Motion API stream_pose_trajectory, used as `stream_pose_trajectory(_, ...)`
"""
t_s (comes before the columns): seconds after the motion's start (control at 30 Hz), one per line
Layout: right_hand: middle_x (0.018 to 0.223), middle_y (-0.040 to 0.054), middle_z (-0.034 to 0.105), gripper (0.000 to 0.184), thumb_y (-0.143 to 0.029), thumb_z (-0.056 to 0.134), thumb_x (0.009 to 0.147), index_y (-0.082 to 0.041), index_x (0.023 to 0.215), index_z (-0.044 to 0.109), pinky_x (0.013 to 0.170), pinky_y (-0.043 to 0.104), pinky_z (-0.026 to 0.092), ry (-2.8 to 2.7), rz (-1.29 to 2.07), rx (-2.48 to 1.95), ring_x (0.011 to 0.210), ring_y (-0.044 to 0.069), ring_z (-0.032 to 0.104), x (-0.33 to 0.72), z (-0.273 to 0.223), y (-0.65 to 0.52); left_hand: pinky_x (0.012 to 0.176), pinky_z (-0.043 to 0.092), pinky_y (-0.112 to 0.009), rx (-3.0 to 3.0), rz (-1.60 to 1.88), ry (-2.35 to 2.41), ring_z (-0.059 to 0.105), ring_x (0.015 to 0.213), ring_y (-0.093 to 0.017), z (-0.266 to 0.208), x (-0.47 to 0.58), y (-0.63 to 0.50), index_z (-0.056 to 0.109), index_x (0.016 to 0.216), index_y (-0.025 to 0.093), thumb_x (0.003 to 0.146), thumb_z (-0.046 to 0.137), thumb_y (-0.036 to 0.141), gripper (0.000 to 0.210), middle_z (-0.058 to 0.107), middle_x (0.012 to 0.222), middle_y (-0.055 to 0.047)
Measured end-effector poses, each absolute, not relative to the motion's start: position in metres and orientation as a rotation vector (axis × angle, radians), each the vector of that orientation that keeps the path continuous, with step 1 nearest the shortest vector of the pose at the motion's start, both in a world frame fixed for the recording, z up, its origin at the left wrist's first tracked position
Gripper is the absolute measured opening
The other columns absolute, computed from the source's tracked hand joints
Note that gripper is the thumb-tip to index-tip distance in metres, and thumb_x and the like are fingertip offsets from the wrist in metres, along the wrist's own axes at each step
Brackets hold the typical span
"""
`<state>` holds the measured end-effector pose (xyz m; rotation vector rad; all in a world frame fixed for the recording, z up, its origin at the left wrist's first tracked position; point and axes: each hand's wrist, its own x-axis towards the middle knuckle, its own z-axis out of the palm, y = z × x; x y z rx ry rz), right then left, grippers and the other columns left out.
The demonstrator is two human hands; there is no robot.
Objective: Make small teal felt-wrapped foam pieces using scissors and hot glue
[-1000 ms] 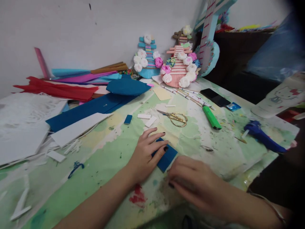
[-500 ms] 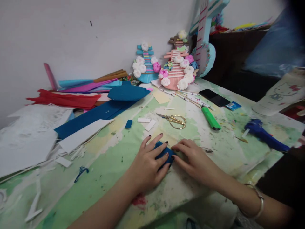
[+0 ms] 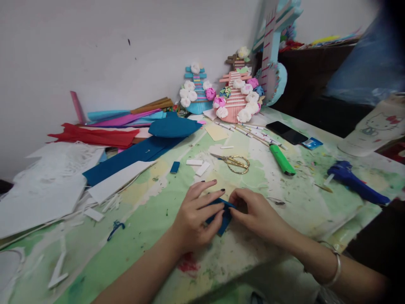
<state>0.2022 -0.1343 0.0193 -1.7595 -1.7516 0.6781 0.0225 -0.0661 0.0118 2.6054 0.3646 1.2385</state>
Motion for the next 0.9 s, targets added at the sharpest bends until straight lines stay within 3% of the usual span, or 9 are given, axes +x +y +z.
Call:
stream_pose_trajectory(0.1,0.077,0.0017,0.06,0.005,-0.014,0.053,0.078,-0.018,0.081,0.054,0.066,0.028,0.04,-1.721,0.794,-1.577,0.073,0.016,0.055,0.202,0.028,-0.131,0.096,0.047,-0.046,2.307,1.303,0.597,0.059,0.112,-0.026,0.016,0.02,-0.061,0.066,0.106,0.018,0.078,0.061,0.015,0.028,0.07,0.109,-0.011)
stream_pose_trajectory(0.2,0.079,0.0013,0.061,0.005,-0.014,0.052,0.08,-0.018,0.083,0.054,0.068,0.027,0.044,-1.711,0.882,-1.378,0.074,0.015,0.057,0.202,0.04,-0.122,0.083,0.054,-0.037,1.94,1.101,0.766,0.066,0.097,-0.024,0.02,0.017,-0.056,0.06,0.116,0.016,0.076,0.068,0.027,0.043,0.071,0.104,-0.012)
stream_pose_trajectory(0.3,0.08,0.0018,0.061,0.006,-0.014,0.054,0.08,-0.017,0.084,0.056,0.068,0.027,0.046,-1.737,0.912,-1.272,0.074,0.014,0.057,0.201,0.052,-0.109,0.064,0.054,-0.028,1.735,0.988,0.825,0.068,0.074,-0.019,0.023,0.016,-0.053,0.066,0.1,0.014,0.07,0.073,0.035,0.037,0.072,0.083,-0.008)
stream_pose_trajectory(0.43,0.079,0.0021,0.061,0.004,-0.014,0.058,0.078,-0.017,0.081,0.059,0.067,0.027,0.047,-1.77,0.95,-1.173,0.074,0.015,0.057,0.201,0.058,-0.091,0.058,0.051,-0.025,1.721,1.039,0.882,0.063,0.063,-0.016,0.025,0.016,-0.05,0.071,0.075,0.015,0.07,0.072,0.031,0.017,0.07,0.069,-0.004)
stream_pose_trajectory(0.7,0.079,0.0037,0.062,0.005,-0.017,0.062,0.076,-0.015,0.08,0.061,0.067,0.028,0.047,-1.687,1.15,-1.098,0.075,0.015,0.058,0.205,0.044,-0.072,0.056,0.044,-0.022,1.719,0.932,0.971,0.058,0.061,-0.013,0.024,0.015,-0.047,0.073,0.072,0.014,0.07,0.07,0.023,0.01,0.068,0.066,-0.002)
stream_pose_trajectory(0.9,0.08,0.0027,0.063,0.004,-0.018,0.061,0.079,-0.016,0.082,0.062,0.069,0.026,0.046,-1.704,1.036,-1.118,0.075,0.014,0.057,0.207,0.036,-0.077,0.061,0.048,-0.024,1.467,0.865,0.987,0.061,0.064,-0.015,0.017,0.017,-0.048,0.075,0.078,0.015,0.066,0.073,0.024,0.015,0.07,0.07,-0.003)
